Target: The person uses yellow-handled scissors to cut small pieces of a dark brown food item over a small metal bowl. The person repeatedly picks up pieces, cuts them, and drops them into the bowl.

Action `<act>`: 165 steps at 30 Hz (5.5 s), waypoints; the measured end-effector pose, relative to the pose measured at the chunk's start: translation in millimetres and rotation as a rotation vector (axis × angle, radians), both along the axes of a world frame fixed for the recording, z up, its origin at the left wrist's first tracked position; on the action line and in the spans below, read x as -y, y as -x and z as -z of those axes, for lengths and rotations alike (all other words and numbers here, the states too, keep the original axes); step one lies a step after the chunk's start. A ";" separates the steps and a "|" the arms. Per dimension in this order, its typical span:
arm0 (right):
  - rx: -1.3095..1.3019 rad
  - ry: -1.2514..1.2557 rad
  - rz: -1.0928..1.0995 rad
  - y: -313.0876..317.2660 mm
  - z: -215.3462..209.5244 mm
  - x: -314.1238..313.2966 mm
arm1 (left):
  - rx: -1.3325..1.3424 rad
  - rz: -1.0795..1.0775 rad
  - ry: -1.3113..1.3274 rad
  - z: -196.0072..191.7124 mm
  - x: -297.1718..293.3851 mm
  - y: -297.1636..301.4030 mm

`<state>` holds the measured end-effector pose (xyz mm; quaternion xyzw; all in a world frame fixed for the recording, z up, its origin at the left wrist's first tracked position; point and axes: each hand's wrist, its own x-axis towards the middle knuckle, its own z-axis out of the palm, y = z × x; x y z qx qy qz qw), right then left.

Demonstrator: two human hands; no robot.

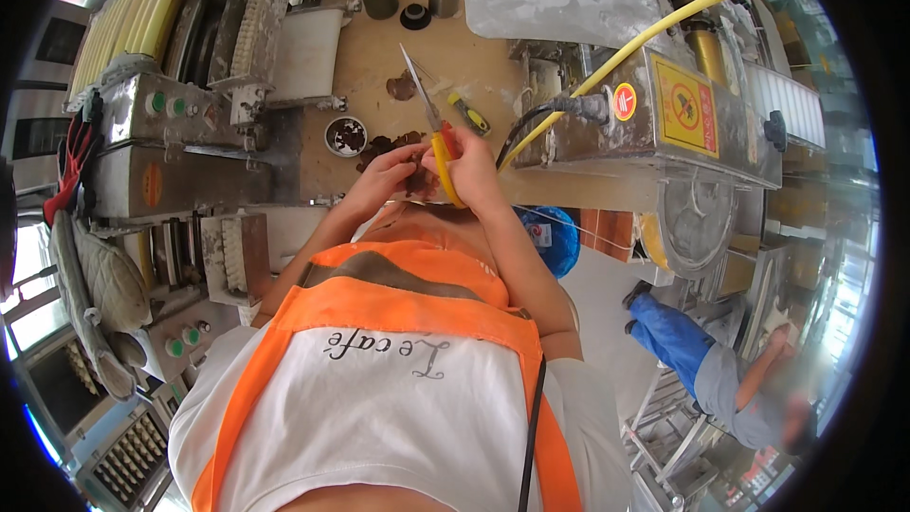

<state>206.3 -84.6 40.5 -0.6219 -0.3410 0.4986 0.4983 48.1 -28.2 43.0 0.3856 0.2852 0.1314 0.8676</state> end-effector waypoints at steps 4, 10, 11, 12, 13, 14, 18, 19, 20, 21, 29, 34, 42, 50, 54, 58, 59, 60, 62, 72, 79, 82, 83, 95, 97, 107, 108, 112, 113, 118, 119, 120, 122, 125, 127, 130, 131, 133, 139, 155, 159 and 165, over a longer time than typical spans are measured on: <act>-0.036 0.032 -0.007 -1.2 -5.9 -0.4 | -0.008 0.005 -0.080 0.7 1.4 -0.7; -0.050 0.046 0.010 2.4 -4.3 0.1 | -0.065 0.022 -0.182 2.7 3.7 -5.2; -0.041 0.038 0.023 3.1 -4.2 0.3 | -0.068 0.017 -0.194 5.2 4.5 -6.0; -0.055 0.048 0.028 3.6 -5.6 0.6 | -0.070 0.012 -0.206 6.1 4.9 -6.4; -0.068 0.058 0.033 3.9 -8.3 0.9 | -0.056 -0.001 -0.162 5.4 5.1 -5.8; -0.081 0.068 0.039 3.7 -10.5 1.2 | -0.042 -0.012 -0.118 -0.4 5.4 -5.7; -0.057 0.062 0.054 2.9 -14.5 1.0 | -0.001 -0.082 -0.009 -3.3 6.1 -5.1; -0.052 0.057 0.049 2.8 -15.1 1.1 | 0.011 -0.098 0.024 1.8 6.9 -4.8; -0.046 0.052 0.046 2.7 -15.5 1.2 | 0.023 -0.113 0.058 7.5 8.0 -5.2; -0.032 0.034 0.054 2.6 -13.9 1.2 | 0.036 -0.127 0.091 11.7 8.7 -5.3; 0.045 -0.005 0.092 3.5 -10.0 -0.2 | -0.016 -0.070 -0.004 9.9 11.5 -8.3; 0.094 -0.024 0.078 5.7 -14.3 -1.3 | -0.082 -0.095 -0.156 14.7 16.8 -12.1; 0.067 -0.097 0.047 5.3 -17.0 -2.1 | -0.055 -0.131 -0.096 19.0 16.0 -8.7; -0.191 -0.028 -0.099 6.4 -25.3 2.7 | -0.023 -0.051 -0.027 1.7 6.5 5.9; -0.083 -0.002 -0.094 11.0 -13.6 -4.0 | -0.322 0.146 -0.425 -10.2 3.5 4.6; -0.110 0.001 -0.088 13.5 -6.2 -8.5 | -0.218 0.099 -0.357 0.2 6.3 6.1; -0.127 -0.008 -0.083 14.3 -3.6 -9.7 | -0.167 0.064 -0.303 6.7 7.4 8.1; -0.136 -0.005 -0.093 14.8 -3.7 -11.4 | -0.116 0.028 -0.250 11.5 7.7 10.5; -0.156 0.003 -0.114 16.5 -4.2 -14.9 | -0.063 -0.016 -0.067 15.5 5.1 17.4; -0.267 0.013 -0.211 32.1 5.6 -31.6 | -0.039 -0.250 0.073 17.0 12.1 35.9; -0.418 0.041 -0.372 35.0 18.6 -38.3 | 0.085 -0.373 0.161 18.7 9.6 51.4; -0.473 0.016 -0.418 40.8 13.2 -44.5 | 0.004 -0.386 0.171 18.3 10.7 51.6; -0.479 0.019 -0.435 41.3 11.6 -47.2 | 0.010 -0.363 0.172 19.6 9.2 53.1; -0.365 0.042 -0.508 44.4 29.1 -59.7 | 0.215 -0.335 0.498 28.8 1.9 62.5; -0.384 0.028 -0.512 45.2 32.5 -61.6 | 0.236 -0.294 0.501 36.8 1.1 67.5; -0.567 0.015 -0.475 57.4 25.2 -70.3 | 0.129 -0.449 0.364 35.0 -3.7 69.1; -0.452 0.006 -0.438 58.0 27.5 -69.8 | 0.051 -0.512 0.293 34.1 -3.8 67.0; 0.121 0.031 -0.396 49.1 39.6 -57.7 | -0.254 -0.567 -0.115 42.3 -10.6 73.7; 0.292 0.054 -0.412 44.4 41.3 -51.5 | -0.299 -0.596 -0.168 46.5 -12.2 75.4; 0.398 0.250 -0.603 33.7 53.4 -17.6 | -0.440 -0.693 -0.350 62.9 -18.2 73.2; 0.354 0.260 -0.580 35.6 56.6 -13.1 | -0.428 -0.693 -0.359 67.9 -18.6 72.6; 0.335 0.259 -0.591 36.0 57.8 -11.7 | -0.415 -0.694 -0.368 71.8 -18.3 71.9; 0.299 0.255 -0.615 38.0 56.8 -12.2 | -0.415 -0.672 -0.370 74.7 -17.5 70.4; 0.254 0.274 -0.621 39.1 59.1 -11.5 | -0.393 -0.660 -0.340 77.1 -17.1 70.5; 0.202 0.287 -0.600 37.0 72.6 -7.9 | -0.381 -0.655 -0.325 79.4 -17.5 71.7; 0.155 0.341 -0.612 37.1 68.0 -10.5 | -0.394 -0.648 -0.335 82.5 -19.5 74.0; 0.145 0.365 -0.623 37.1 64.5 -12.3 | -0.406 -0.649 -0.344 83.4 -19.9 74.8; 0.111 0.395 -0.609 35.5 69.3 -12.4 | -0.427 -0.643 -0.360 83.3 -21.9 75.3; 0.143 0.395 -0.635 31.9 86.9 -9.7 | -0.541 -0.616 -0.402 81.8 -28.1 76.7; 0.108 0.342 -0.643 33.9 105.9 -9.6 | -0.382 -0.519 -0.215 79.0 -32.4 76.7; 0.128 0.423 -0.667 34.7 93.0 -14.1 | -0.342 -0.440 -0.135 89.2 -41.3 85.2; 0.077 0.529 -0.650 35.6 86.9 -23.8 | -0.345 -0.356 -0.121 89.6 -55.3 89.3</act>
